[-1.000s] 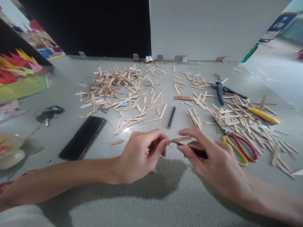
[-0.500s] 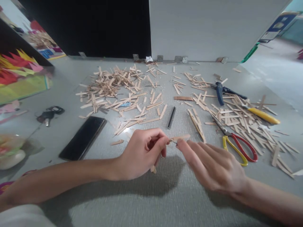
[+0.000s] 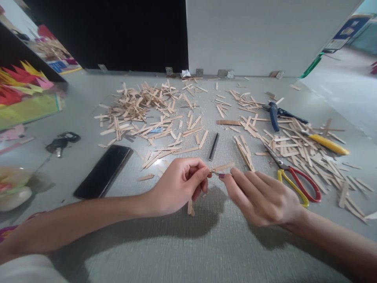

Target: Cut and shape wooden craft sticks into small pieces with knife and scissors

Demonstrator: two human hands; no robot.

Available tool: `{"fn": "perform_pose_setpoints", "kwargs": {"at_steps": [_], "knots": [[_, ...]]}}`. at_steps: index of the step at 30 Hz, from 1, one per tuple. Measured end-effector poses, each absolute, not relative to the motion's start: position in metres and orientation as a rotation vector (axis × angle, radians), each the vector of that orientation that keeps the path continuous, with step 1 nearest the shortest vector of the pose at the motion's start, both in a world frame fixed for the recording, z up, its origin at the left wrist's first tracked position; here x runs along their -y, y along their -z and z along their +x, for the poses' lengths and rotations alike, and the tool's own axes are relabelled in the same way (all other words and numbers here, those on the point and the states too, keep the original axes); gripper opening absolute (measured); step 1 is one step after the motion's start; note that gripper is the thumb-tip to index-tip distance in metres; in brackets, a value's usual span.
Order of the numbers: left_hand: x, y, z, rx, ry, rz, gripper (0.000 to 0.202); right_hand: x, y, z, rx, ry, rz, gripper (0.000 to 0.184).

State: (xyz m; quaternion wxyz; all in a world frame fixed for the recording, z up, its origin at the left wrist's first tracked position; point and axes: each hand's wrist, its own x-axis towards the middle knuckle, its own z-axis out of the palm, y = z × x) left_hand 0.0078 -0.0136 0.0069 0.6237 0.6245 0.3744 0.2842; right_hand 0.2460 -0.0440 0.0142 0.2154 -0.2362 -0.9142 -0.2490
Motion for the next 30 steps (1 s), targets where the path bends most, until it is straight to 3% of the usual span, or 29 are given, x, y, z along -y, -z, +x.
{"fn": "perform_pose_setpoints", "kwargs": {"at_steps": [8,12,14,20,30], "knots": [[0.013,0.002,0.006,-0.870,-0.729,1.710,0.041,0.049,-0.020,0.238,2.232,-0.460,-1.252,0.031],[0.014,0.006,0.005,-0.890,-0.792,1.906,0.036,0.049,-0.024,0.231,2.055,-0.754,-1.396,0.017],[0.015,0.008,0.005,-0.893,-0.838,1.984,0.034,0.050,-0.023,0.229,1.993,-0.796,-1.445,0.010],[0.016,0.007,0.007,-0.885,-0.858,1.882,0.033,0.052,-0.019,0.226,1.924,-0.773,-1.466,0.020],[0.010,0.004,0.009,-0.943,-0.634,1.648,0.025,0.044,-0.007,0.231,1.961,-0.443,-1.467,0.028]]}}
